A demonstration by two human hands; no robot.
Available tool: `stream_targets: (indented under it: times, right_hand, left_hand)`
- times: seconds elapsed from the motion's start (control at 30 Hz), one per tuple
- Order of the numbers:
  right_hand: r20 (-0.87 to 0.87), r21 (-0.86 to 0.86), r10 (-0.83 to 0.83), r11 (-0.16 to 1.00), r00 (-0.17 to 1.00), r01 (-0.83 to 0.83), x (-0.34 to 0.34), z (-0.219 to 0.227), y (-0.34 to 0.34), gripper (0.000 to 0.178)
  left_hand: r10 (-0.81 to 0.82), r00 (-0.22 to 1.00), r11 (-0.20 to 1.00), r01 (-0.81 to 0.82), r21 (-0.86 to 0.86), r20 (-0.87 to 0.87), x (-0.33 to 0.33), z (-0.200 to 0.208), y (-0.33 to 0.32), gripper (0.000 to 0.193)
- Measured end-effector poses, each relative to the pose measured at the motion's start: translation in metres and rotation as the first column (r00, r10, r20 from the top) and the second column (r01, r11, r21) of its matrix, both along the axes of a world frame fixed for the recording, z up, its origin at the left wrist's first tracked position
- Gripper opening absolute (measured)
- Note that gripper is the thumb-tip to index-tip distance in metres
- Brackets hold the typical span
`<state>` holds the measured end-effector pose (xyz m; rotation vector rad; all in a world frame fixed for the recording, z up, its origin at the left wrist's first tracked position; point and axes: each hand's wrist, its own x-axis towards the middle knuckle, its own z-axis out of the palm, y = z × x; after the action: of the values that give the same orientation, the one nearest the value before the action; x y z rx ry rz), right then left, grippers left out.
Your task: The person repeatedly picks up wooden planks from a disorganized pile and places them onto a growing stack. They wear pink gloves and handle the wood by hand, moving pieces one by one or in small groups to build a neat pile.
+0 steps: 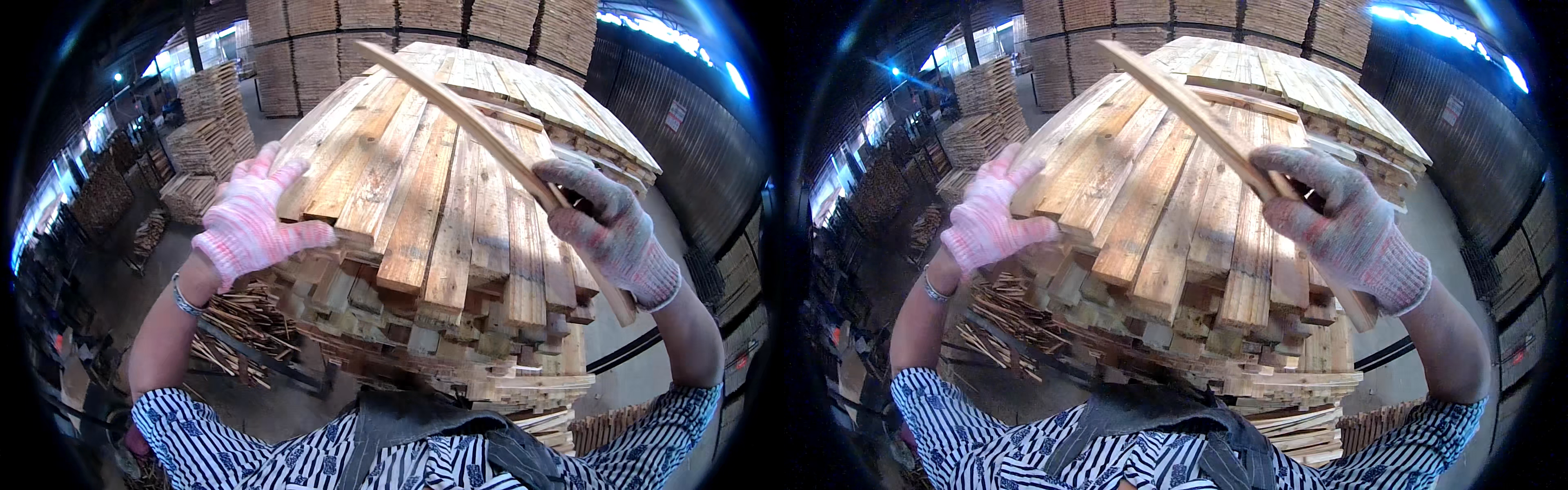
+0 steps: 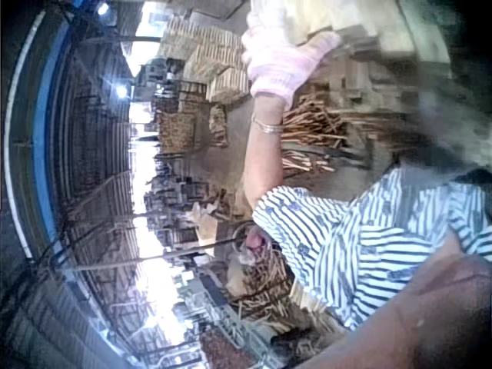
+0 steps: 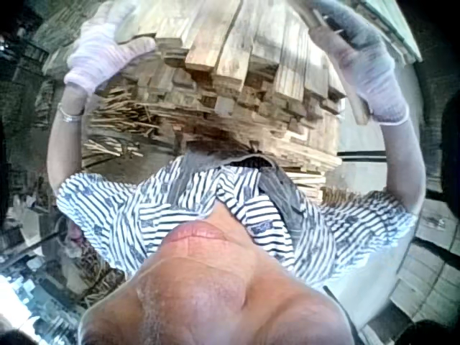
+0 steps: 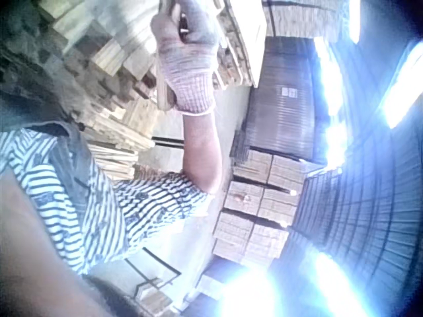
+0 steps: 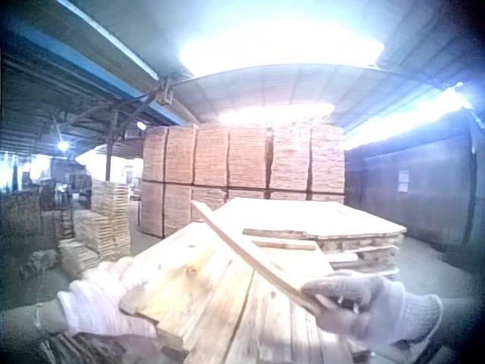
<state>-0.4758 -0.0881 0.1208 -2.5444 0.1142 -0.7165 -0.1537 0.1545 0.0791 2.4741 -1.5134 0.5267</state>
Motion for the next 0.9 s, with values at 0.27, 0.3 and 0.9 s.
stream_targets:
  times: [0.27,0.3,0.9]
  right_hand:
    - [-0.023,-0.102,0.047,0.994,0.999,-0.049,-0.002,-0.006,0.002,0.044]
    - [0.015,-0.149,0.07,0.987,0.997,-0.067,-0.005,-0.007,0.0,0.044]
    - [-0.173,-0.015,-0.039,0.999,0.984,0.037,-0.152,-0.014,0.002,0.04]
  left_hand:
    - [0.081,0.995,0.99,-0.087,0.113,0.055,-0.011,0.008,-0.014,0.1]
    - [0.073,0.996,0.991,-0.078,0.105,0.052,-0.008,0.007,-0.015,0.103]
    - [-0.083,0.865,0.997,0.077,-0.032,-0.495,0.023,0.032,-0.025,0.084]
